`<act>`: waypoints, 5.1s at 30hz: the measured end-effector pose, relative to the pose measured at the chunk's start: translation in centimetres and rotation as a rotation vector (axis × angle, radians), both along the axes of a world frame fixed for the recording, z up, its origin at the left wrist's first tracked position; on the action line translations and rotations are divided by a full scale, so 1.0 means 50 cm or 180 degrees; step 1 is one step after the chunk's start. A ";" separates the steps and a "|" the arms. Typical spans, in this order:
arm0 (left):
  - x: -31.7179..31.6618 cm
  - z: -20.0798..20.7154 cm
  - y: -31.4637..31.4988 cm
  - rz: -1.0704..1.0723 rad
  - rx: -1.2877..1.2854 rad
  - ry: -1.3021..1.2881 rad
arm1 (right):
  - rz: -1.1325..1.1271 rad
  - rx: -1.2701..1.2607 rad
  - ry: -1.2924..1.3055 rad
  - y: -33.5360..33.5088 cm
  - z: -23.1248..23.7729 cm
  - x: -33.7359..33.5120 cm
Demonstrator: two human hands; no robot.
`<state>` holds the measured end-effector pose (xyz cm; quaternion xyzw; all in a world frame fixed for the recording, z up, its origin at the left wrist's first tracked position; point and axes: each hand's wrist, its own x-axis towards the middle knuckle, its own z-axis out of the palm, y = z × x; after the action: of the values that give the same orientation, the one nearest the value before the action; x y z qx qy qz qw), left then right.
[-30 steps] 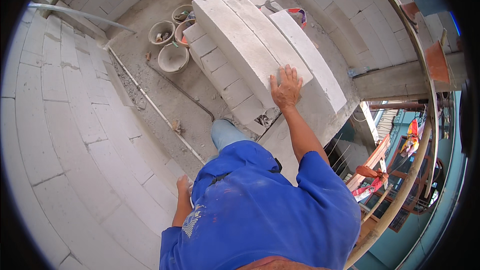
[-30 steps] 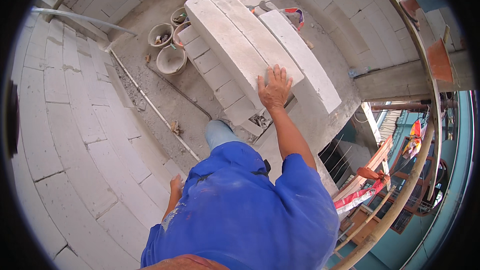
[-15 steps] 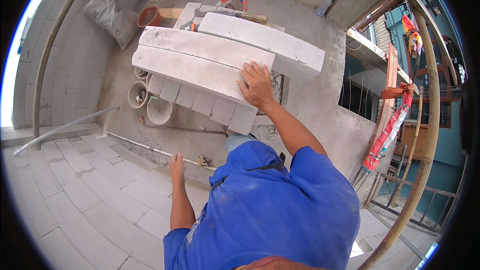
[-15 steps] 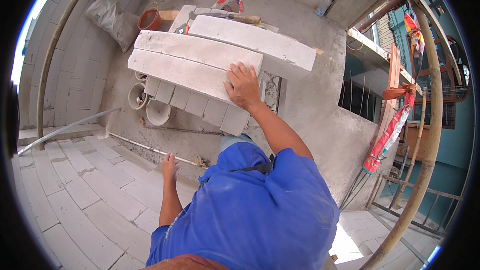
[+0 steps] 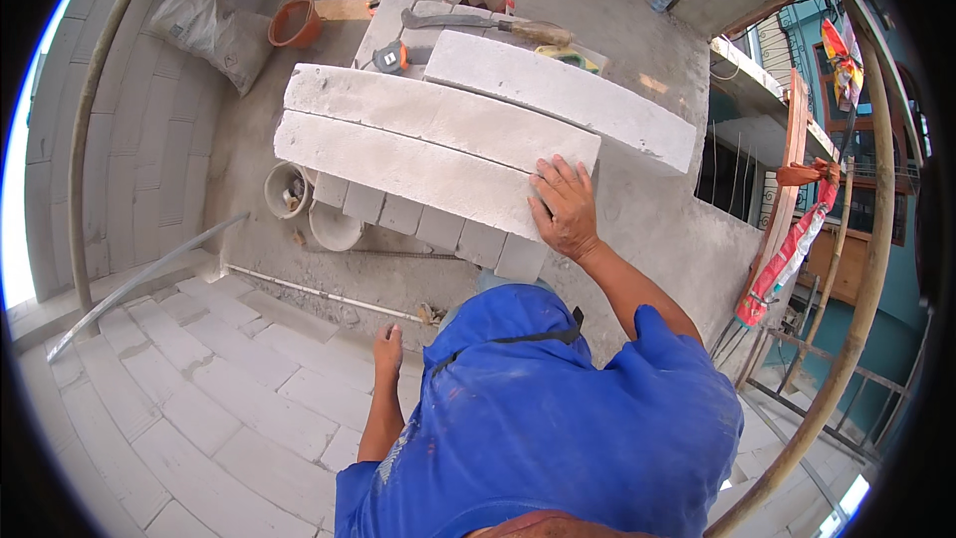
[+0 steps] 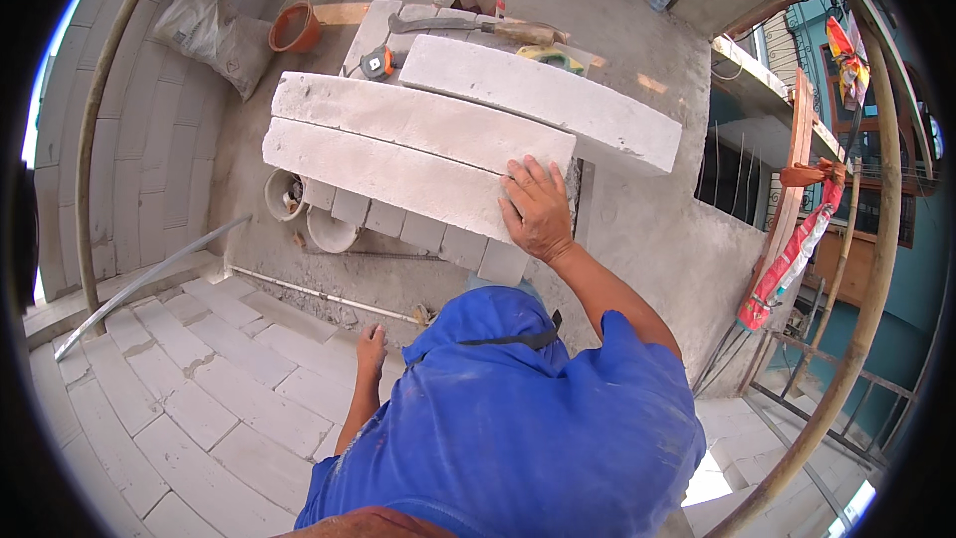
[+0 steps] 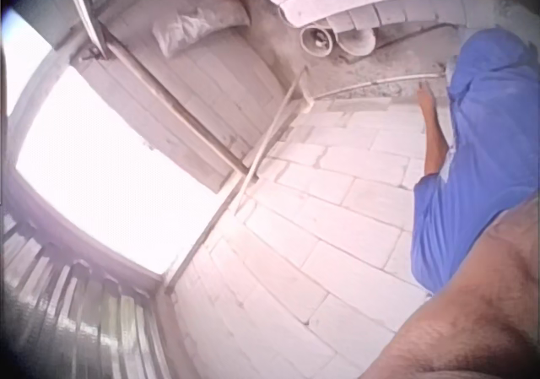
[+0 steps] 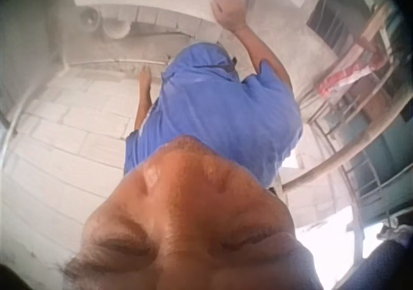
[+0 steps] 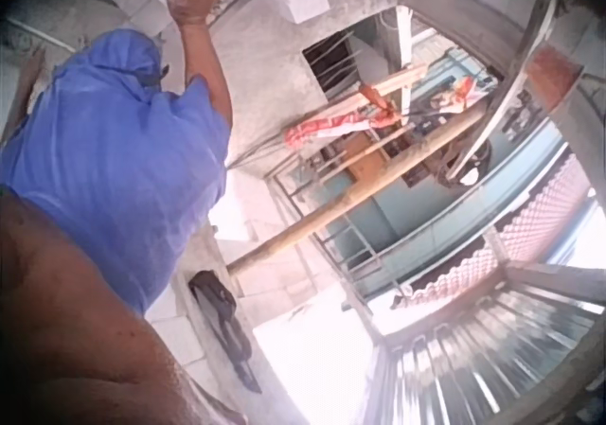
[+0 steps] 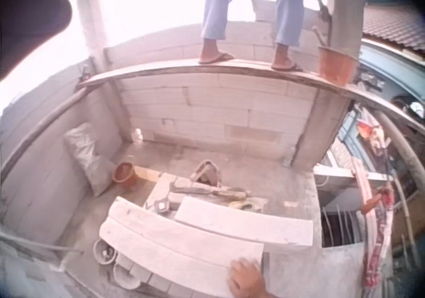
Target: The person picks up white rectangular blocks, measures them with a tape measure, and stacks them on a pile. The person also moves a red plastic container and handles a pencil during the process.
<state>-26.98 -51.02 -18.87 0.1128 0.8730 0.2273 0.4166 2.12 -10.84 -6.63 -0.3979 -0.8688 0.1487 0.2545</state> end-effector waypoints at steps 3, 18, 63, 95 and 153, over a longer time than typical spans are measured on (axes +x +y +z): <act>-0.017 0.067 0.125 -0.0388 0.0481 0.0590 | -0.0022 -0.0033 -0.0007 0.001 0.000 0.002; -0.154 0.324 0.787 -0.2654 0.2640 0.1919 | -0.0259 -0.0100 0.0020 0.000 0.005 -0.005; -0.343 0.243 0.971 -0.2964 0.2073 0.1809 | 0.0328 -0.1737 -0.2468 0.558 -0.147 -0.862; -0.343 0.221 0.995 -0.3550 0.2234 0.2311 | -0.4606 -0.2532 0.0611 -0.264 -0.305 -0.276; -0.430 0.440 0.815 -0.0852 0.3433 0.0048 | -0.3862 -0.0757 0.4207 -0.224 0.128 -0.196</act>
<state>-48.46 -10.25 3.12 0.4217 0.6139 0.5862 0.3188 -7.67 -22.04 -0.23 -0.6447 -0.1655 0.2760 0.6934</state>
